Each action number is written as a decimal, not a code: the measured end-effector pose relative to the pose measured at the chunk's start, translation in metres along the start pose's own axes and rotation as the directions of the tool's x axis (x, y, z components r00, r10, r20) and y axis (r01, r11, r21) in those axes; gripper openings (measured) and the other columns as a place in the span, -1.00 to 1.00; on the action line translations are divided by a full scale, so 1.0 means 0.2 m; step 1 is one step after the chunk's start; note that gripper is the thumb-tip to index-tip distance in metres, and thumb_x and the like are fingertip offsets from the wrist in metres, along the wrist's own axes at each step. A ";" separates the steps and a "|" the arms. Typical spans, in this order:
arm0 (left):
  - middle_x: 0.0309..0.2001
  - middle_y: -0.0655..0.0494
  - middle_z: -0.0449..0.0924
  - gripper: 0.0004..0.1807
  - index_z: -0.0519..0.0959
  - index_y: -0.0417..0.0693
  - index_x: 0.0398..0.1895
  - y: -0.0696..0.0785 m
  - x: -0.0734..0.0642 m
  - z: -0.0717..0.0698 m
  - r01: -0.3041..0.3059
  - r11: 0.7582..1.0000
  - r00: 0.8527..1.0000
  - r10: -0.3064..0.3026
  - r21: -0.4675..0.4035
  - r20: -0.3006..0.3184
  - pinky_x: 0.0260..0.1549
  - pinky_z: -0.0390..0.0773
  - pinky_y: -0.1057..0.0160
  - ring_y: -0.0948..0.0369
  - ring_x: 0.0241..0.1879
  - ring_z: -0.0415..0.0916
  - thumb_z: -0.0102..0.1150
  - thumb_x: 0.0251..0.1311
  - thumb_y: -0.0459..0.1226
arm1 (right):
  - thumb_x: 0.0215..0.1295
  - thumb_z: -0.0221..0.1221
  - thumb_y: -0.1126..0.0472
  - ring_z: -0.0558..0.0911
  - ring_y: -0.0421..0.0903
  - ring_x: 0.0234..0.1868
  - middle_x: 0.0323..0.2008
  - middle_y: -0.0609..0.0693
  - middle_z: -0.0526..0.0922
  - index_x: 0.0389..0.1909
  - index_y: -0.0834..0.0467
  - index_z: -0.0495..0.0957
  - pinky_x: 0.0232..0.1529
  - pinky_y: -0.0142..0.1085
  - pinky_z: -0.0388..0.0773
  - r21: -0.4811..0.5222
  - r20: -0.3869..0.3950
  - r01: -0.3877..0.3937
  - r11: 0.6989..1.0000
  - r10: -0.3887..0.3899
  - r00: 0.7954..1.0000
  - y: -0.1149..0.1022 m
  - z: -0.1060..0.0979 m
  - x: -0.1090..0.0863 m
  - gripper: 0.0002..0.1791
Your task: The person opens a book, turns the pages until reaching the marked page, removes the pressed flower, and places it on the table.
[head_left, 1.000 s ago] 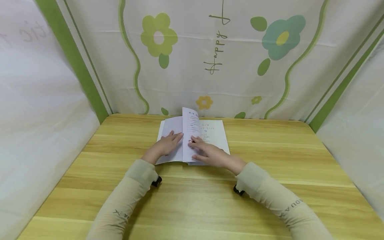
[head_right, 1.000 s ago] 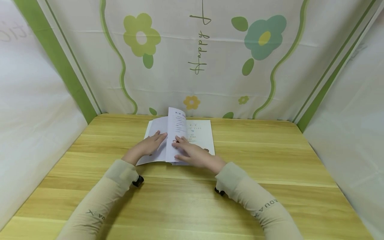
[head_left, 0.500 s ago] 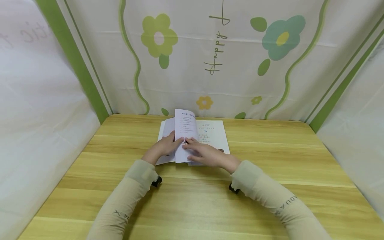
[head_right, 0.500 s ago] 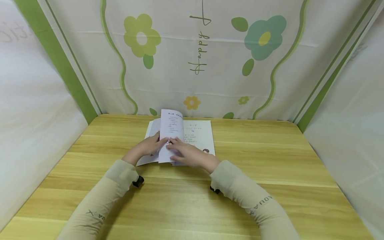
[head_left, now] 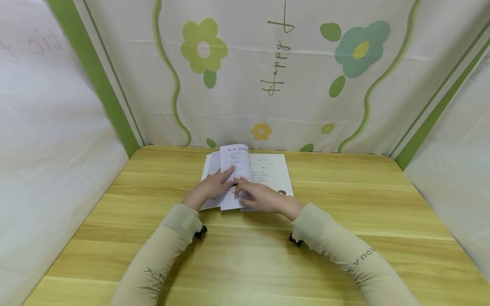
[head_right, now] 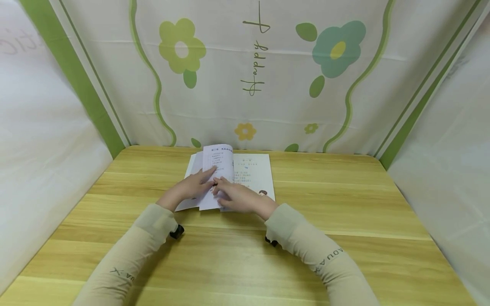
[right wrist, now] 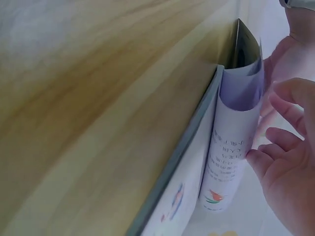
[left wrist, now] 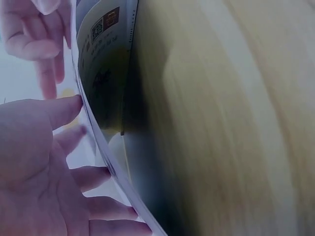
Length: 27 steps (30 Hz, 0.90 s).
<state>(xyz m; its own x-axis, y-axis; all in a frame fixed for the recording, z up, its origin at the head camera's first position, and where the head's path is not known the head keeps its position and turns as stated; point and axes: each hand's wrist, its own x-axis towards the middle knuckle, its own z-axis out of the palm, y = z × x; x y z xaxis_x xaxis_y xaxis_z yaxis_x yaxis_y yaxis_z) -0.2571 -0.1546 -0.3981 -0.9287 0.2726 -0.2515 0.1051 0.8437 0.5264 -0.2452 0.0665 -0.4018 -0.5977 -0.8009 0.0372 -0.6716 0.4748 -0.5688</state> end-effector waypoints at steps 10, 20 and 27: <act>0.57 -0.46 -0.40 -0.32 -0.01 0.11 0.68 0.00 0.02 0.01 0.058 0.998 0.998 -0.058 0.029 0.008 0.36 0.09 -0.41 -0.46 0.49 -0.12 -0.29 0.63 0.11 | 0.53 0.16 0.18 0.24 0.08 0.53 0.55 0.14 0.21 0.38 0.16 0.47 0.47 -0.03 0.21 -0.051 0.016 -0.037 0.998 0.038 0.999 0.07 -0.09 -0.08 -0.55; 0.65 -0.13 -0.20 -0.14 -0.20 -0.01 0.69 0.00 0.01 0.02 0.131 0.991 0.991 -0.131 -0.032 0.019 0.44 -0.01 -0.30 -0.34 0.55 -0.22 -0.25 0.56 0.21 | 0.40 0.33 0.07 0.12 0.27 0.55 0.56 0.27 0.12 0.51 0.21 0.31 0.49 0.10 0.09 -0.125 0.199 -0.203 0.971 0.225 0.954 0.17 -0.16 -0.25 -0.26; 0.63 -0.25 -0.32 -0.21 -0.16 0.18 0.70 0.01 0.00 0.00 0.062 0.998 0.997 -0.062 0.002 0.047 0.39 -0.17 -0.45 -0.49 0.49 -0.35 -0.26 0.57 0.20 | 0.32 0.38 0.15 0.12 0.32 0.54 0.54 0.37 0.10 0.48 0.26 0.34 0.49 0.12 0.10 -0.166 0.166 -0.269 0.949 0.295 0.941 0.24 -0.17 -0.36 -0.24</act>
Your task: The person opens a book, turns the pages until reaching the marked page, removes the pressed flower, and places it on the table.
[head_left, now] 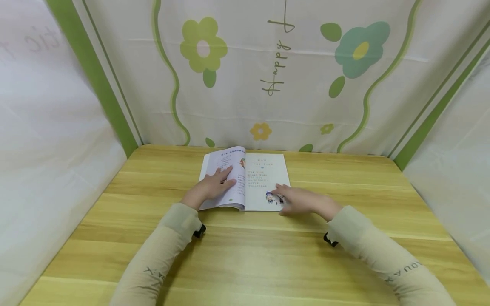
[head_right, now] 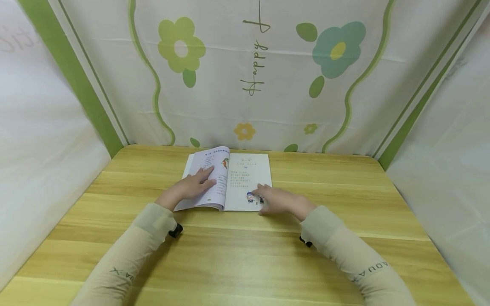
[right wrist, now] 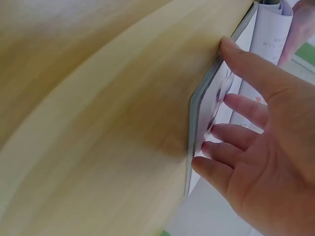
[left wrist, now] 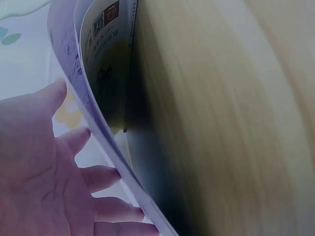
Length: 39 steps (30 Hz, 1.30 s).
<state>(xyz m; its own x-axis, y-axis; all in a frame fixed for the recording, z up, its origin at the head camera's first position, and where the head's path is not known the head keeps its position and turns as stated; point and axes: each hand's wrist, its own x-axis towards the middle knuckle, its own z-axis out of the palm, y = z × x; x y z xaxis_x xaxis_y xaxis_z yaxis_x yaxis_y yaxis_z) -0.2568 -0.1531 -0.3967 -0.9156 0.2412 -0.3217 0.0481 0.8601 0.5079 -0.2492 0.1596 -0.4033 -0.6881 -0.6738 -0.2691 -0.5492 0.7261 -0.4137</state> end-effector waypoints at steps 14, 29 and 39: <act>0.60 -0.37 -0.47 -0.12 -0.07 0.09 0.69 -0.02 -0.04 0.00 0.054 0.998 0.998 -0.053 0.041 -0.028 0.30 -0.10 -0.57 -0.53 0.47 -0.51 -0.08 0.49 0.24 | 0.40 0.32 0.11 0.55 0.04 0.09 0.47 0.27 0.30 0.43 0.15 0.46 0.13 -0.09 0.46 -0.036 0.000 0.030 0.999 -0.030 1.000 0.04 -0.04 -0.07 -0.39; 0.63 -0.29 -0.41 -0.03 -0.13 0.01 0.69 -0.02 -0.02 -0.01 0.051 0.999 0.998 -0.052 0.007 0.036 0.36 -0.11 -0.49 -0.45 0.52 -0.42 0.06 0.44 0.19 | 0.34 0.22 0.40 0.54 -0.17 -0.46 0.32 0.28 0.51 0.28 0.25 0.59 -0.23 -0.30 0.57 -0.102 -0.102 0.148 0.984 -0.159 0.982 0.11 -0.05 -0.11 -0.53; 0.62 -0.30 -0.41 -0.03 -0.14 0.00 0.69 -0.01 -0.01 -0.01 0.041 0.999 0.998 -0.041 0.007 0.045 0.37 -0.14 -0.49 -0.49 0.50 -0.42 0.05 0.45 0.20 | 0.48 0.15 -0.18 0.35 0.38 0.39 0.48 0.43 0.16 0.44 0.25 0.41 0.32 0.13 0.38 0.091 -0.144 -0.096 0.991 0.109 0.984 0.13 -0.06 -0.12 -0.27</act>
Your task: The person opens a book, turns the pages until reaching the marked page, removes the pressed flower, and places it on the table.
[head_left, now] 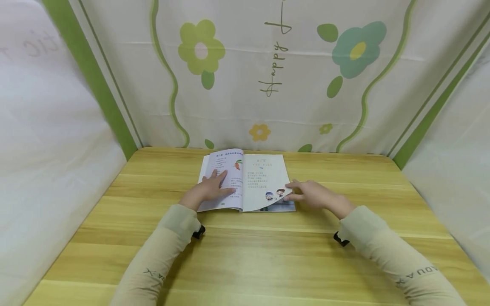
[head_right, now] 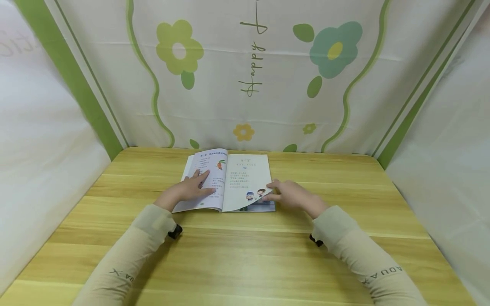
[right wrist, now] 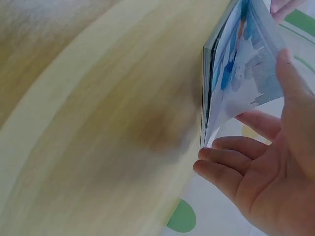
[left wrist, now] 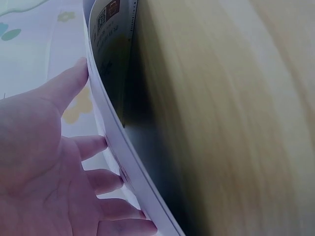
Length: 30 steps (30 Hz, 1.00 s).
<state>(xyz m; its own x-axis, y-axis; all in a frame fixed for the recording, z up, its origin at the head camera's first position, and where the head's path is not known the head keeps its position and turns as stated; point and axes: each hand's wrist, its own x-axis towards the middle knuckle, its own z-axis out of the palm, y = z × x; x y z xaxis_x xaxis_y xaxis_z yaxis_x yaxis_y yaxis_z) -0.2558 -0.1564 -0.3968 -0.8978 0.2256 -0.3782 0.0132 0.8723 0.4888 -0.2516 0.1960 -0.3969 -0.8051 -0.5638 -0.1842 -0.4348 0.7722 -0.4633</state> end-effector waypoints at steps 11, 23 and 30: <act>0.62 -0.30 -0.43 -0.03 -0.15 -0.01 0.69 0.00 0.00 0.00 -0.001 1.000 1.000 0.001 0.004 0.002 0.38 -0.16 -0.47 -0.49 0.50 -0.43 0.04 0.45 0.19 | 0.51 0.07 -0.27 0.37 0.34 0.40 0.41 0.38 0.36 0.51 0.24 0.31 0.33 0.22 0.35 0.108 -0.104 -0.009 0.994 0.020 0.994 -0.01 0.00 0.03 -0.19; 0.62 -0.30 -0.45 -0.02 -0.16 0.01 0.69 0.00 0.00 0.00 0.000 1.000 1.000 0.000 0.001 -0.004 0.38 -0.16 -0.47 -0.48 0.50 -0.47 0.04 0.45 0.20 | 0.45 0.23 -0.15 0.17 0.28 0.52 0.62 0.20 -0.09 0.67 0.13 -0.13 0.41 0.20 0.22 0.240 -0.134 0.101 0.965 -0.070 0.988 -0.12 0.04 0.12 0.02; 0.62 -0.29 -0.45 -0.02 -0.17 0.02 0.69 0.00 0.00 0.00 -0.006 1.000 1.000 0.006 -0.014 -0.008 0.38 -0.15 -0.47 -0.48 0.50 -0.47 0.05 0.44 0.20 | 0.48 0.21 -0.08 -0.14 0.19 0.60 0.63 0.21 -0.38 0.64 0.25 -0.28 0.52 0.08 -0.02 0.180 -0.043 0.206 0.962 -0.202 0.978 -0.19 0.10 0.17 0.07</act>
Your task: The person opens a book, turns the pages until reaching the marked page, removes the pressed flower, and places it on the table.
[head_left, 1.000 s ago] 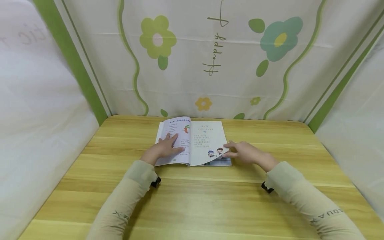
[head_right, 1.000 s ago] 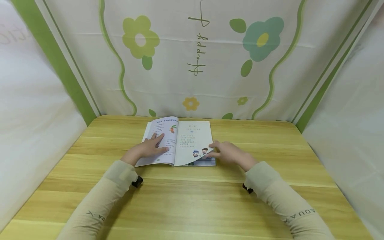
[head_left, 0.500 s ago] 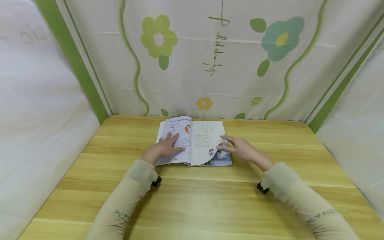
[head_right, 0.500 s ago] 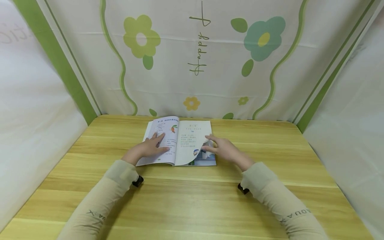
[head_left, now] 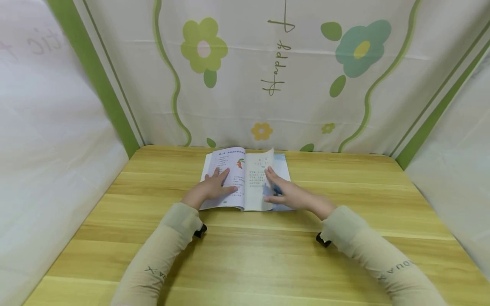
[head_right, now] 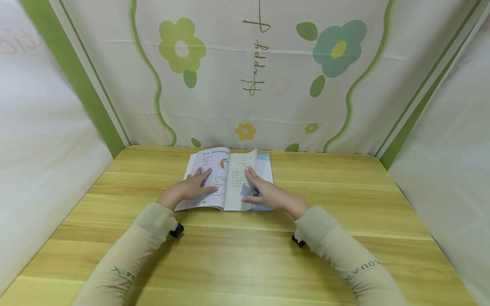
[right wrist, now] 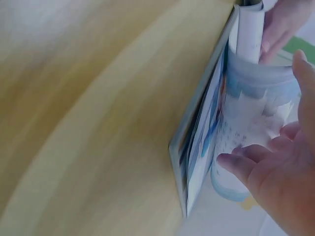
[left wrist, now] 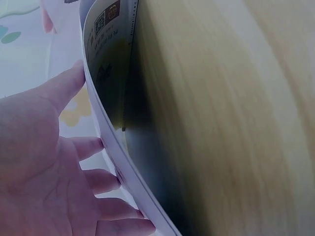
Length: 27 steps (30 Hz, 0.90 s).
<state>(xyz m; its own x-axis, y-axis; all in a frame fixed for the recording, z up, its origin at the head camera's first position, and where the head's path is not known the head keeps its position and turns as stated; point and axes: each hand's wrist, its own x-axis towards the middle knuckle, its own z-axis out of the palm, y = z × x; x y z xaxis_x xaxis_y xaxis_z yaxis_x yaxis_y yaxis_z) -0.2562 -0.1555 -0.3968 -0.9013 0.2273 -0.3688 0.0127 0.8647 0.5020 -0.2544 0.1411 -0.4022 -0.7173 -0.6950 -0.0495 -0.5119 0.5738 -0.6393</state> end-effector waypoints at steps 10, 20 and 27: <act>0.61 -0.34 -0.43 -0.03 -0.15 -0.06 0.68 0.01 -0.01 0.00 -0.036 0.999 0.999 0.037 0.011 -0.022 0.38 -0.15 -0.47 -0.50 0.48 -0.42 0.03 0.46 0.17 | 0.50 0.20 -0.04 -0.23 0.24 0.60 0.63 0.12 -0.40 0.64 0.24 -0.29 0.54 0.05 -0.15 -0.037 0.061 0.069 0.997 -0.067 0.996 -0.08 0.06 0.05 0.04; 0.61 -0.32 -0.34 -0.29 -0.08 -0.02 0.68 0.00 0.01 0.00 -0.073 0.997 0.996 0.072 -0.019 -0.055 0.40 -0.24 -0.44 -0.46 0.50 -0.39 -0.53 0.64 0.12 | 0.52 0.18 -0.06 -0.20 0.14 0.62 0.64 0.08 -0.18 0.62 0.19 0.06 0.53 0.09 -0.09 -0.108 0.093 0.132 0.985 -0.122 0.988 -0.13 0.11 0.09 -0.16; 0.62 -0.28 -0.30 -0.16 -0.05 -0.07 0.67 0.00 0.01 -0.01 -0.080 0.996 0.995 0.077 -0.039 -0.067 0.44 -0.27 -0.37 -0.35 0.55 -0.38 -0.62 0.57 0.26 | 0.54 0.14 -0.07 -0.13 0.07 0.62 0.62 0.06 -0.04 0.53 0.17 0.30 0.54 0.03 -0.05 -0.121 0.114 0.182 0.976 -0.169 0.979 -0.16 0.13 0.13 -0.32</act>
<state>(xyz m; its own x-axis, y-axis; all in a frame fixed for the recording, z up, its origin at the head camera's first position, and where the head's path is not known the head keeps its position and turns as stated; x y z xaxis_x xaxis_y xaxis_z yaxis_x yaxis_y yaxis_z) -0.2588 -0.1557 -0.3959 -0.9246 0.2626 -0.2760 0.0673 0.8256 0.5603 -0.2438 0.0932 -0.4031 -0.5620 -0.8267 -0.0280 -0.6874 0.4856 -0.5401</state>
